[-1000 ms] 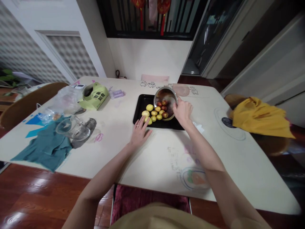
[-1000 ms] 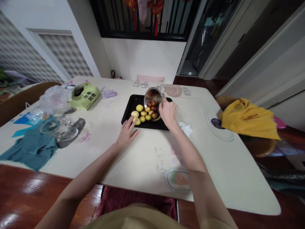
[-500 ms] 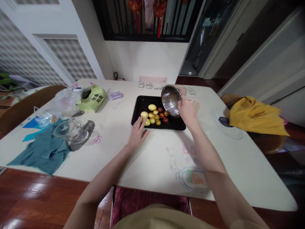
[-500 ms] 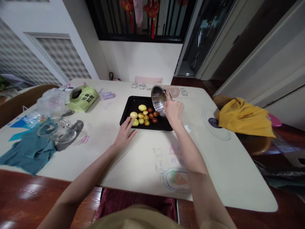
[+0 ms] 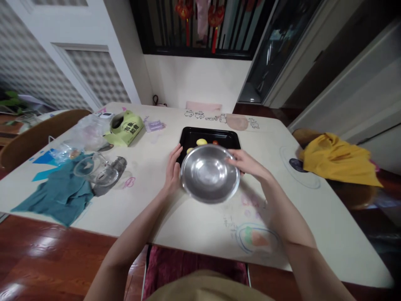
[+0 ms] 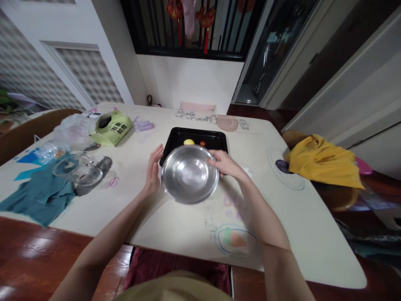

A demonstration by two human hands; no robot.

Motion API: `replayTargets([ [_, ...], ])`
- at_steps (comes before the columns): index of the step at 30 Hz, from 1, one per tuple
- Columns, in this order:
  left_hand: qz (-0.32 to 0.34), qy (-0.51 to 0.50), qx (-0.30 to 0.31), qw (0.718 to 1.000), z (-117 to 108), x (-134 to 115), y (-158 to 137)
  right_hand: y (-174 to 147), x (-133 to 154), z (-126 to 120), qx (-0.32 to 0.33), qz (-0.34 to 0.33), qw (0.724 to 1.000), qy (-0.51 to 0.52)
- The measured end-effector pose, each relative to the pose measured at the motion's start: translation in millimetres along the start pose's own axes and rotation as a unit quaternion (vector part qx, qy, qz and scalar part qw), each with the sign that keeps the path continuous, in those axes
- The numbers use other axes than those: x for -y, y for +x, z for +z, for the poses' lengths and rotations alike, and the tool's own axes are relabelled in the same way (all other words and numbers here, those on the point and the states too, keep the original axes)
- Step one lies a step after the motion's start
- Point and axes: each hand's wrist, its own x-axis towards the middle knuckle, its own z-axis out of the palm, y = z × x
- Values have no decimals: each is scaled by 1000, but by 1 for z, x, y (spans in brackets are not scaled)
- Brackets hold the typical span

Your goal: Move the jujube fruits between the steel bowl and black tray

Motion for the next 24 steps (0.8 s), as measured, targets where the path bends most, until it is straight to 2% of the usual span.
replayTargets([
  [2, 25, -15, -7, 1000, -4, -1, 2, 1, -4, 13, 116, -22, 993, 22],
  [4, 41, -32, 2, 999, -7, -2, 2, 4, -7, 24, 200, -40, 979, 26],
  [7, 41, -48, 34, 997, -7, -6, 1, 11, -14, 32, 269, -44, 962, 17],
  [9, 37, -55, 55, 996, -6, -10, 0, 14, -20, 30, 276, -30, 961, 4],
  [11, 50, -78, 77, 993, -4, -14, 1, 17, -26, 21, 234, -17, 972, -2],
  [12, 62, -95, 91, 989, -4, -16, 1, 17, -29, 16, 186, -15, 982, -5],
  [14, 78, -130, 133, 979, -2, -18, 2, 20, -34, 7, 48, -17, 998, -37],
  [16, 71, -161, 180, 968, -1, -18, 1, 23, -39, 2, -90, -14, 989, -114],
  [17, 59, -171, 198, 963, -1, -17, 1, 26, -41, 2, -135, -11, 978, -157],
  [19, 31, -175, 226, 958, -2, -15, -1, 31, -46, 6, -166, -11, 962, -218],
  [21, 14, -157, 252, 955, -4, -14, -1, 36, -50, 15, -153, -19, 955, -252],
  [24, 28, -120, 300, 946, -10, -16, 2, 42, -55, 27, -140, -24, 943, -302],
])
